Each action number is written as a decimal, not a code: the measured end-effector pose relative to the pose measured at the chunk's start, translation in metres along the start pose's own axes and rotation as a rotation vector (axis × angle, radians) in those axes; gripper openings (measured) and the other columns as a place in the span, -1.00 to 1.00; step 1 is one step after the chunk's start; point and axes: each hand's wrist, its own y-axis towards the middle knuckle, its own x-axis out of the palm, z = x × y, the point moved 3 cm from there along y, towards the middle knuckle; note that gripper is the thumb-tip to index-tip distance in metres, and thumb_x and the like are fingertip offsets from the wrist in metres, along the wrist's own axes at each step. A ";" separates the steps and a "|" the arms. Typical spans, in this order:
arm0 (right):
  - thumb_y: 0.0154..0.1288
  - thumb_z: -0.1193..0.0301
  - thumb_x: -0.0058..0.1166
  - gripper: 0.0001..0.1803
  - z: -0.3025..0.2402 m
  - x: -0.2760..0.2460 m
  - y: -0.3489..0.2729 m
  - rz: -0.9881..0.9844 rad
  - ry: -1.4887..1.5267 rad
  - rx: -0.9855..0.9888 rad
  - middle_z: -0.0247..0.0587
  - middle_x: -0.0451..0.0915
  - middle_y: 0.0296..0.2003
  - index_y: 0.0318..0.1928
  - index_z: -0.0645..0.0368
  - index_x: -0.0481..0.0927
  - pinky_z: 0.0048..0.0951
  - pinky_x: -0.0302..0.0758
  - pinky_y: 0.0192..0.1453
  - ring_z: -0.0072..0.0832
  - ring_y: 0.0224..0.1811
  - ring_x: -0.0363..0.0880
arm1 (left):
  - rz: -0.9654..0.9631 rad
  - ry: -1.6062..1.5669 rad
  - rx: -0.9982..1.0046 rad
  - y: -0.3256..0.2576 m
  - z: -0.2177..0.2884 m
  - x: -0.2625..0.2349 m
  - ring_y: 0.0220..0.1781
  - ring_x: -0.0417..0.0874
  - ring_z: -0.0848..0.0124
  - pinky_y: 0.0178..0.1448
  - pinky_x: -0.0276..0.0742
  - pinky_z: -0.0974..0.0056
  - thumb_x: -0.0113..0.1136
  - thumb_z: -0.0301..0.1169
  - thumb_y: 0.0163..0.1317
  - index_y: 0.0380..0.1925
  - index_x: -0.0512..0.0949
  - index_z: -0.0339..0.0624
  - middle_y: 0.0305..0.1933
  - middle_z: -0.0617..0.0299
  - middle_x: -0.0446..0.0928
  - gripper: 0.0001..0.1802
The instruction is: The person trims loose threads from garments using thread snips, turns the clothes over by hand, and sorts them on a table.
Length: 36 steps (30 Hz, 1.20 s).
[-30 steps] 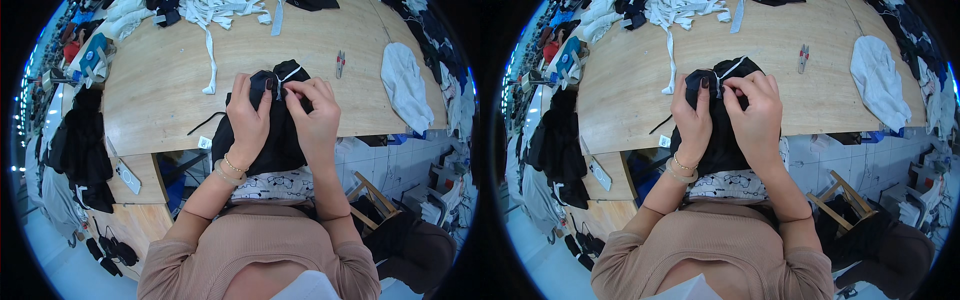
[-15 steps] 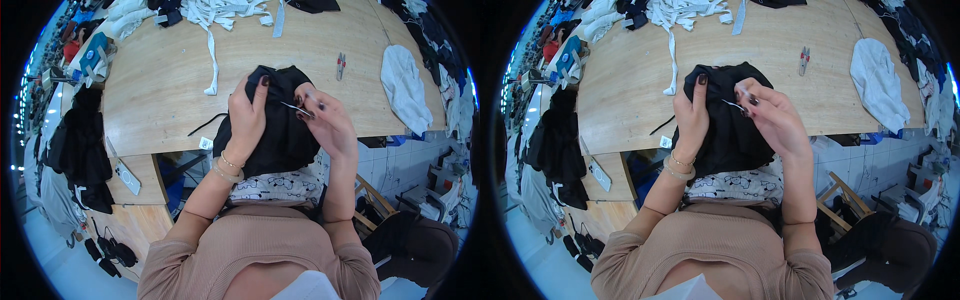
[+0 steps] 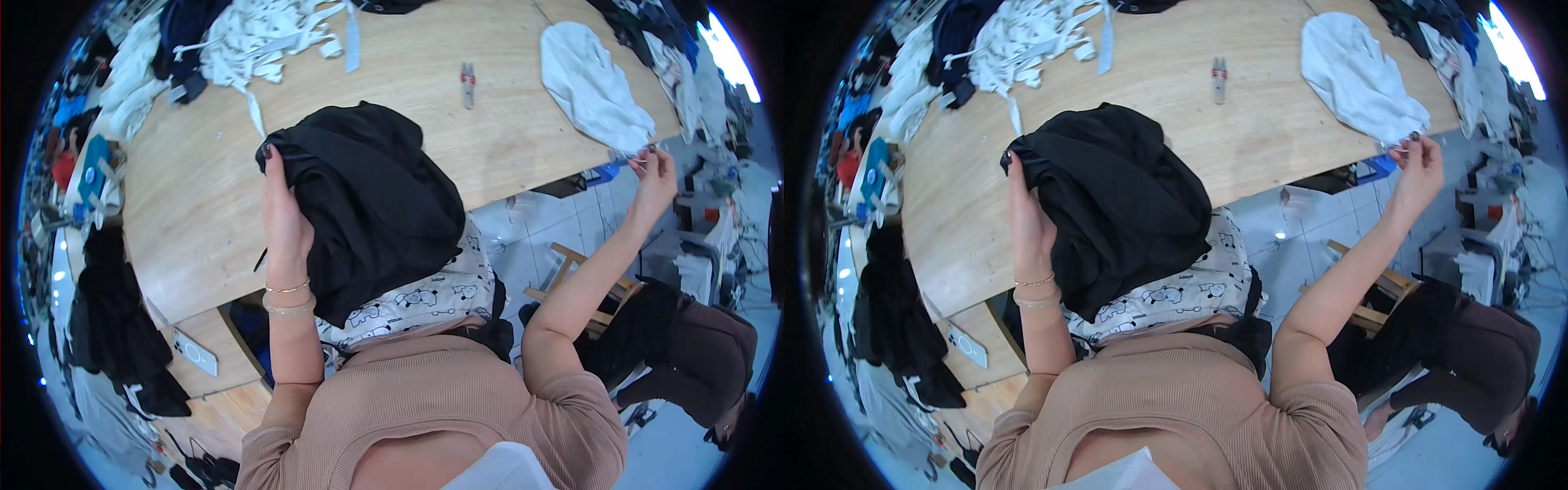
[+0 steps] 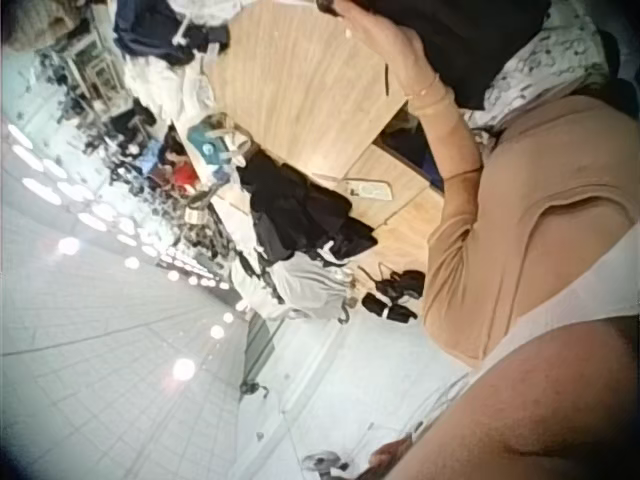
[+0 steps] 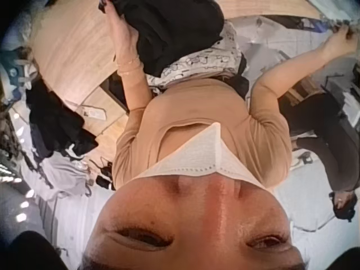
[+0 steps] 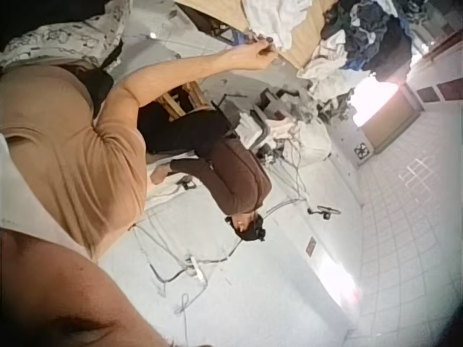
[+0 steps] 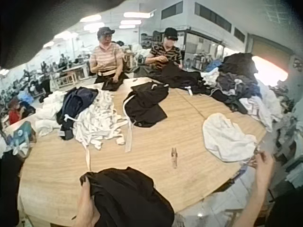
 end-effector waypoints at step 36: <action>0.28 0.59 -0.09 -0.80 -0.123 0.178 -0.125 -0.884 0.380 -0.062 -0.39 0.57 -0.32 -0.19 0.27 0.61 -0.71 0.33 -0.10 -0.71 -0.27 0.44 | -0.590 0.542 0.130 -0.014 0.070 0.044 0.10 0.47 0.45 0.23 0.31 0.40 -0.02 -0.71 -0.19 0.02 0.46 -0.35 0.06 0.18 0.48 -0.40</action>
